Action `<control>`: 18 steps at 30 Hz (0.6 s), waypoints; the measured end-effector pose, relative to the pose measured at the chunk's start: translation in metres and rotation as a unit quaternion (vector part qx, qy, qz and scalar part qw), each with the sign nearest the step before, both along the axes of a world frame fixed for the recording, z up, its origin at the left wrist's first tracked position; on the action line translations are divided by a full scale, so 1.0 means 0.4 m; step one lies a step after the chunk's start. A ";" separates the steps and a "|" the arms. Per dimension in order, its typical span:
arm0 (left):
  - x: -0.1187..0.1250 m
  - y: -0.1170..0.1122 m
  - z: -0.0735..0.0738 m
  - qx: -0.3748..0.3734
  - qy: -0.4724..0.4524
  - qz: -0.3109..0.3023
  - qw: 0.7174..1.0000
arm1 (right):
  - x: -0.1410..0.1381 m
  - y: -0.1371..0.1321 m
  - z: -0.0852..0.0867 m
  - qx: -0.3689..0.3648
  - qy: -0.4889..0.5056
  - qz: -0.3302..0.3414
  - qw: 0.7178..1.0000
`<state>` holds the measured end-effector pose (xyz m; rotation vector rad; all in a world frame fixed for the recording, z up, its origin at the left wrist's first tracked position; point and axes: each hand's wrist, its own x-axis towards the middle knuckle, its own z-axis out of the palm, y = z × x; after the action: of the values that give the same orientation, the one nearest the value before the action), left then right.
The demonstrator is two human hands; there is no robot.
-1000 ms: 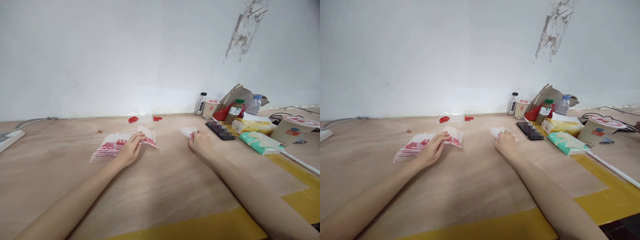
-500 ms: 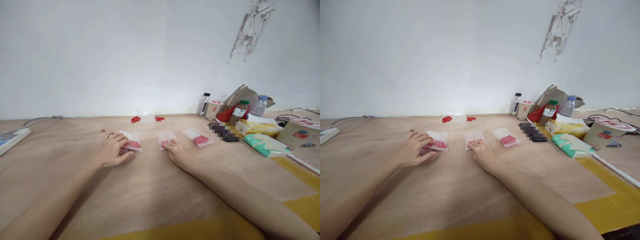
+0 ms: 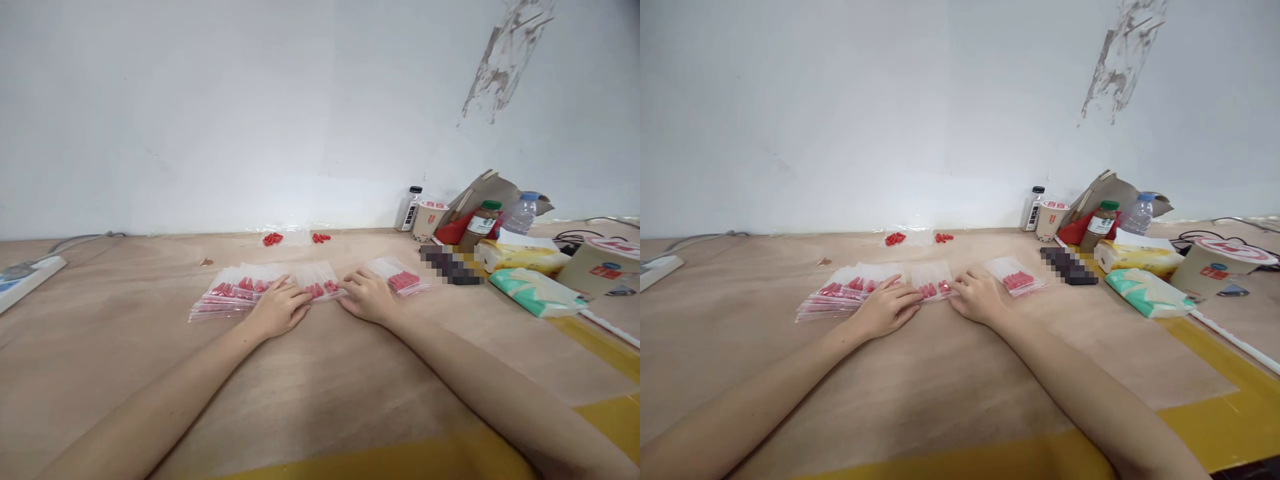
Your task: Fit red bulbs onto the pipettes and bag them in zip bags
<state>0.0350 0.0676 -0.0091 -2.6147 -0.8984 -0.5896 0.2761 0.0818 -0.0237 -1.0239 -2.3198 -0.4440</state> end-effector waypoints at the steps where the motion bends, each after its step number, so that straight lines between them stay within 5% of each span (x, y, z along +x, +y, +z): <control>1: -0.004 -0.001 -0.005 0.002 -0.008 0.000 1.000 | 0.014 0.003 -0.002 -0.007 0.006 -0.015 1.000; 10: -0.009 -0.003 -0.018 0.005 -0.046 -0.004 0.999 | 0.006 0.004 -0.008 0.007 -0.005 0.034 0.999; 18: -0.013 0.021 -0.032 0.150 0.002 -0.043 0.988 | 0.000 -0.014 -0.010 -0.014 0.038 0.027 0.999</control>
<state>0.0299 0.0761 -0.0218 -2.3889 -0.6415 -0.6828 0.2759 0.0760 -0.0278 -0.9718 -2.2866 -0.3463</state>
